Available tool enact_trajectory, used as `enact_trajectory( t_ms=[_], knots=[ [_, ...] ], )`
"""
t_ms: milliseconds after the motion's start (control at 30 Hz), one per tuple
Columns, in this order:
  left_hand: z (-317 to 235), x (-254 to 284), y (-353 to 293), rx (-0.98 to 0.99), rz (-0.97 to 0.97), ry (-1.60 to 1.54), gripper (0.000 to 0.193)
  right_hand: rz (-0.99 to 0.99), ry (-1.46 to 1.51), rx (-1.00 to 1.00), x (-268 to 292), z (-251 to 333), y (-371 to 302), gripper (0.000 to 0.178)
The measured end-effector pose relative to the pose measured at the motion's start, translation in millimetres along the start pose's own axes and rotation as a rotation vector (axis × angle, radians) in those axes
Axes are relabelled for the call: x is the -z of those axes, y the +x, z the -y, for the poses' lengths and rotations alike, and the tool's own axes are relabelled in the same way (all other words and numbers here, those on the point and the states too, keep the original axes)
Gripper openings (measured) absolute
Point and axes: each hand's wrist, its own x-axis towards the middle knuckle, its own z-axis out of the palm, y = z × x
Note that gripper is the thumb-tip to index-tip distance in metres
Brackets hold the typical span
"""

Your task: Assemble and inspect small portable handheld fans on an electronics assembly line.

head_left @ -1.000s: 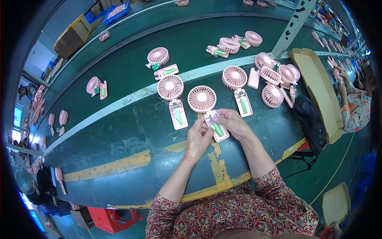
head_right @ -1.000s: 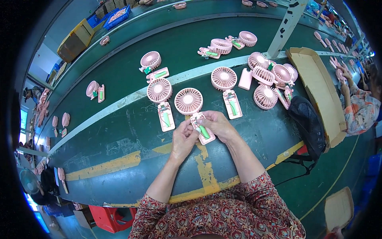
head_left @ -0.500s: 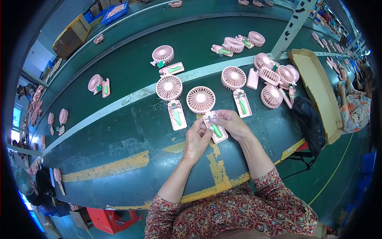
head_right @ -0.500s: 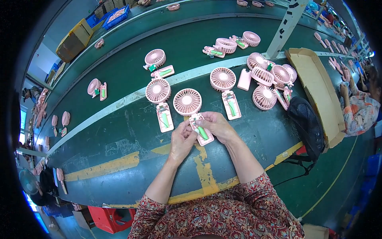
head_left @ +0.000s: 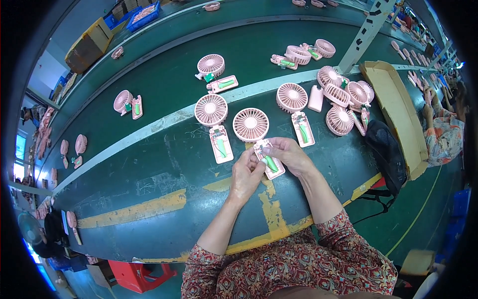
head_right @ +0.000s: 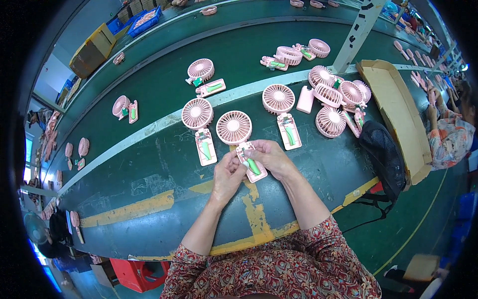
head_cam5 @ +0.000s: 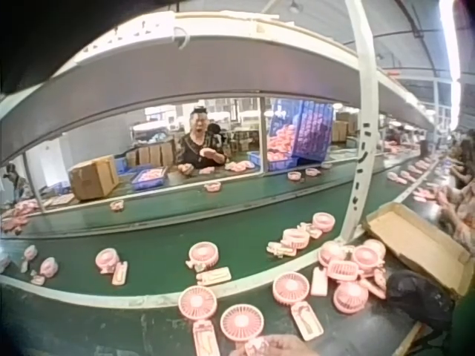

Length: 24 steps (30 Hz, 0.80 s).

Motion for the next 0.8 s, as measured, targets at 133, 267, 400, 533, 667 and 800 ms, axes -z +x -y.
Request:
enact_trajectory(
  t_ms=[133,267,400,533,667,800],
  knots=[
    [-1.4,-0.3,-0.1,0.003,-0.003,0.014,0.041,0.027,0.009,0.018,1.8,-1.9,0.5,0.028],
    [-0.6,0.2,-0.1,0.007,-0.005,0.014,0.042,0.015,0.01,0.017,0.8,-2.0,0.3,0.029],
    [-0.2,0.5,0.5,0.011,-0.006,0.029,0.043,-0.009,-0.021,0.005,-0.6,0.3,-0.2,0.029],
    [2.7,0.7,1.2,0.005,-0.013,0.027,0.043,-0.004,-0.003,0.004,-0.2,-0.9,0.5,0.029],
    [3.6,0.6,1.2,0.001,-0.013,0.024,0.043,-0.004,-0.01,0.005,0.1,-0.2,0.4,0.029],
    [1.3,0.7,0.5,-0.004,-0.005,0.041,0.042,0.012,-0.017,0.016,2.1,-2.3,1.9,0.028]
  ],
)
